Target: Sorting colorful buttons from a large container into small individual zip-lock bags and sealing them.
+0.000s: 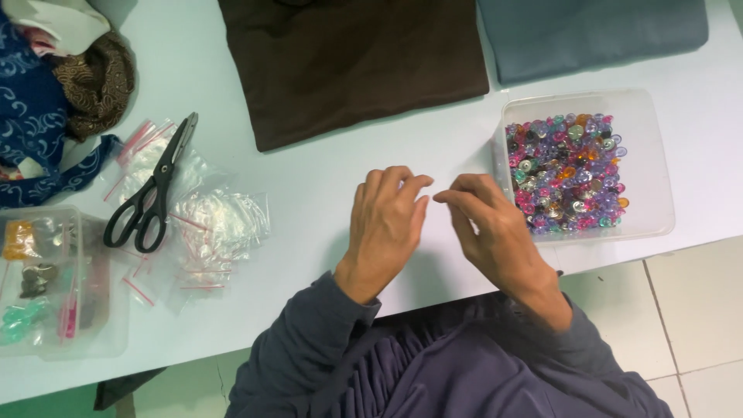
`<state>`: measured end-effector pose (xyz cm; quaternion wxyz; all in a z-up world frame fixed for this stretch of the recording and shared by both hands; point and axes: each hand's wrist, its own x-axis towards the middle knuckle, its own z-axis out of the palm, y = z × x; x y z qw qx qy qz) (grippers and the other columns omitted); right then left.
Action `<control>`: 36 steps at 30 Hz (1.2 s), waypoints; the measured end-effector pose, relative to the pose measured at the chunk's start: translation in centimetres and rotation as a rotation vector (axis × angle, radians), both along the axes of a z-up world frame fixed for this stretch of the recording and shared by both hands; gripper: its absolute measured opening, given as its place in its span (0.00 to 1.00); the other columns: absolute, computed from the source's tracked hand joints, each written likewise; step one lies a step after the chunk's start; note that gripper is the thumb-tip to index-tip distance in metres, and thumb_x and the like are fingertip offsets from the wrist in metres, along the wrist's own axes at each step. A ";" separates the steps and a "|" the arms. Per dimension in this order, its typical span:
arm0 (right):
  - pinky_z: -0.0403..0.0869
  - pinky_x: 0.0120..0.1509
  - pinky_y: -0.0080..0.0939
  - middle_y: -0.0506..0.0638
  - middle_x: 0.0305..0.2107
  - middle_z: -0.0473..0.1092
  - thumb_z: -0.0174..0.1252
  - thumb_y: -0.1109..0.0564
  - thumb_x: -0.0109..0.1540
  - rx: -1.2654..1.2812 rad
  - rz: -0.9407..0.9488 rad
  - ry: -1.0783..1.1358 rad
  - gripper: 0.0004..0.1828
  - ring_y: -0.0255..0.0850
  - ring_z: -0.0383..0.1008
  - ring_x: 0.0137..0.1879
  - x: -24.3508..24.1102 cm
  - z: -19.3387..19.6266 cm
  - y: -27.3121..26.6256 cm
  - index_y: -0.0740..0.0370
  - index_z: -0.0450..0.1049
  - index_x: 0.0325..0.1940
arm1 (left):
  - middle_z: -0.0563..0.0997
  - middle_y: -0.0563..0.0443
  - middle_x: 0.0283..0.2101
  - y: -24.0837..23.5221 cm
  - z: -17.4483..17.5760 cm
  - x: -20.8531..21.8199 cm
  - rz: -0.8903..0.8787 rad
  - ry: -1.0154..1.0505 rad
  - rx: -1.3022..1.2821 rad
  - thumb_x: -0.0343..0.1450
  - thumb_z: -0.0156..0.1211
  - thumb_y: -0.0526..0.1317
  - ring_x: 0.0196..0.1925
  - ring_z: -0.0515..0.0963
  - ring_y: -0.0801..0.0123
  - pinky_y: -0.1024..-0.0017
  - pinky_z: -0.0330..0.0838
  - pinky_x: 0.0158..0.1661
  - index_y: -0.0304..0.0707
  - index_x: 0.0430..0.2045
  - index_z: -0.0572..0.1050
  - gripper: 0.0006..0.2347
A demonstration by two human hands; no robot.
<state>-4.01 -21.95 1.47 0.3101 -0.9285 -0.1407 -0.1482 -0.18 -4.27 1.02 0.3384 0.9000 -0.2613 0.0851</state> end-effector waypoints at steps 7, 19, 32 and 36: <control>0.76 0.47 0.46 0.53 0.47 0.72 0.59 0.72 0.68 -0.207 -0.225 -0.011 0.12 0.47 0.75 0.51 -2.1 2.1 -10.7 0.59 0.83 0.49 | 0.74 0.48 0.37 -11.4 0.9 0.0 -0.203 -0.174 -0.009 0.70 0.63 0.33 0.40 0.72 0.55 0.61 0.67 0.38 0.36 0.41 0.77 0.08; 0.63 0.34 0.55 0.54 0.33 0.63 0.51 0.61 0.65 -0.410 -0.473 0.488 0.10 0.54 0.64 0.37 0.0 -0.9 -15.9 0.65 0.68 0.29 | 0.74 0.59 0.37 -23.4 -5.0 1.8 -0.150 -0.190 0.616 0.62 0.65 0.41 0.41 0.70 0.67 0.69 0.63 0.41 0.59 0.27 0.79 0.05; 0.72 0.45 0.47 0.53 0.41 0.73 0.63 0.61 0.64 -0.186 -0.419 0.151 0.09 0.47 0.74 0.43 -1.0 -1.5 -16.1 0.61 0.82 0.48 | 0.72 0.56 0.33 -20.5 -3.4 1.5 -0.079 -0.351 0.280 0.63 0.65 0.33 0.39 0.69 0.63 0.67 0.64 0.39 0.48 0.25 0.79 0.05; 0.74 0.45 0.41 0.55 0.42 0.75 0.71 0.68 0.66 -0.139 -0.288 -0.083 0.08 0.46 0.76 0.49 -1.2 1.1 -12.4 0.65 0.83 0.49 | 0.72 0.52 0.34 -15.6 -0.2 0.8 -0.073 -0.364 0.126 0.63 0.64 0.31 0.39 0.70 0.59 0.65 0.64 0.37 0.40 0.27 0.77 0.05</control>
